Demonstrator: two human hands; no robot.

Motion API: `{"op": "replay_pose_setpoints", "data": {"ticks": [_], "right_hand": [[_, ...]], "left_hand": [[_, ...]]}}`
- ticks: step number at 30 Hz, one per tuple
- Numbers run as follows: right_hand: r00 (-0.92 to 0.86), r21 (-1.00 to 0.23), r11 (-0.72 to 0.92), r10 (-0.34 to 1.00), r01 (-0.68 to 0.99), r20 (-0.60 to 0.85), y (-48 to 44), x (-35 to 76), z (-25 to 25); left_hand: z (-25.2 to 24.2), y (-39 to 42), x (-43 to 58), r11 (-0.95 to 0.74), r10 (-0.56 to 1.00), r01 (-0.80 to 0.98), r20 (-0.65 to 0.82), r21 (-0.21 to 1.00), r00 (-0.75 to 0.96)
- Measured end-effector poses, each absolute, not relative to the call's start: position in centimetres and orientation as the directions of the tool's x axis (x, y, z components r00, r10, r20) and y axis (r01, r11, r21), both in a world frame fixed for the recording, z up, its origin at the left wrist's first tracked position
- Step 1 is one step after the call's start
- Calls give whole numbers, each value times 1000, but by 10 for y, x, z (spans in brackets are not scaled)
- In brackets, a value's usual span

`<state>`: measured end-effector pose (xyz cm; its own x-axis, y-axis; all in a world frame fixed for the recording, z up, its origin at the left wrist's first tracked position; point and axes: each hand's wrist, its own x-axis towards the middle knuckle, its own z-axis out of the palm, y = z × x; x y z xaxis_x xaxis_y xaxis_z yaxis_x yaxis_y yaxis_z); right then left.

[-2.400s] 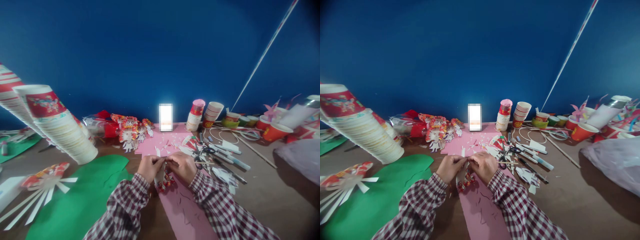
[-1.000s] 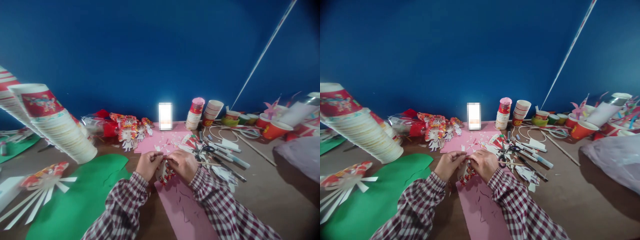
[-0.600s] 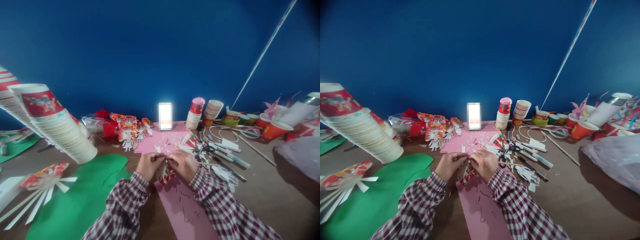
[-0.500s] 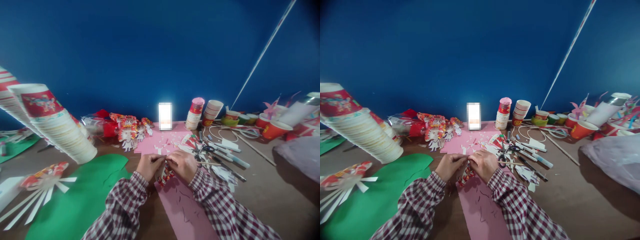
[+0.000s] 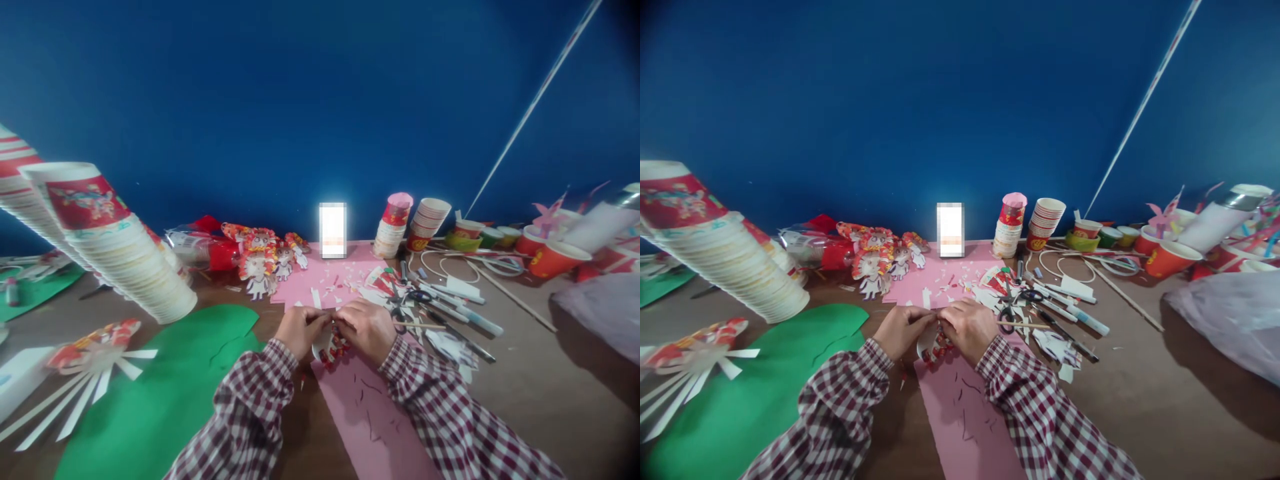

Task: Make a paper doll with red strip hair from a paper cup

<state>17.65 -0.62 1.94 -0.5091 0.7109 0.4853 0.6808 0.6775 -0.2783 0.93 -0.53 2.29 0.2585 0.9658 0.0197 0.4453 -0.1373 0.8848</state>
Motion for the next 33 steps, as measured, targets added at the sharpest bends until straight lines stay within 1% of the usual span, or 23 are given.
{"op": "replay_pose_setpoints", "data": {"ticks": [7, 14, 20, 24, 29, 33], "right_hand": [[-513, -288, 679, 713, 676, 477, -7, 175, 20], [-482, -313, 662, 727, 681, 489, -9, 174, 20], [-466, -334, 639, 750, 693, 469, -9, 175, 21], [-452, -338, 603, 782, 723, 429, -10, 176, 23], [-448, -330, 585, 796, 741, 407, -10, 175, 24], [-433, -339, 575, 803, 745, 410, -9, 175, 24]], "left_hand": [[24, -5, 9, -78, 965, 442, -43, 894, 259], [24, -5, 11, -15, 970, 363, -74, 932, 232], [15, -3, 11, -47, 972, 336, -35, 941, 234], [11, -3, 11, -81, 980, 342, 13, 936, 197], [12, -5, 12, -152, 982, 428, 89, 891, 165], [14, -7, 13, -171, 980, 471, 100, 865, 172]]}}
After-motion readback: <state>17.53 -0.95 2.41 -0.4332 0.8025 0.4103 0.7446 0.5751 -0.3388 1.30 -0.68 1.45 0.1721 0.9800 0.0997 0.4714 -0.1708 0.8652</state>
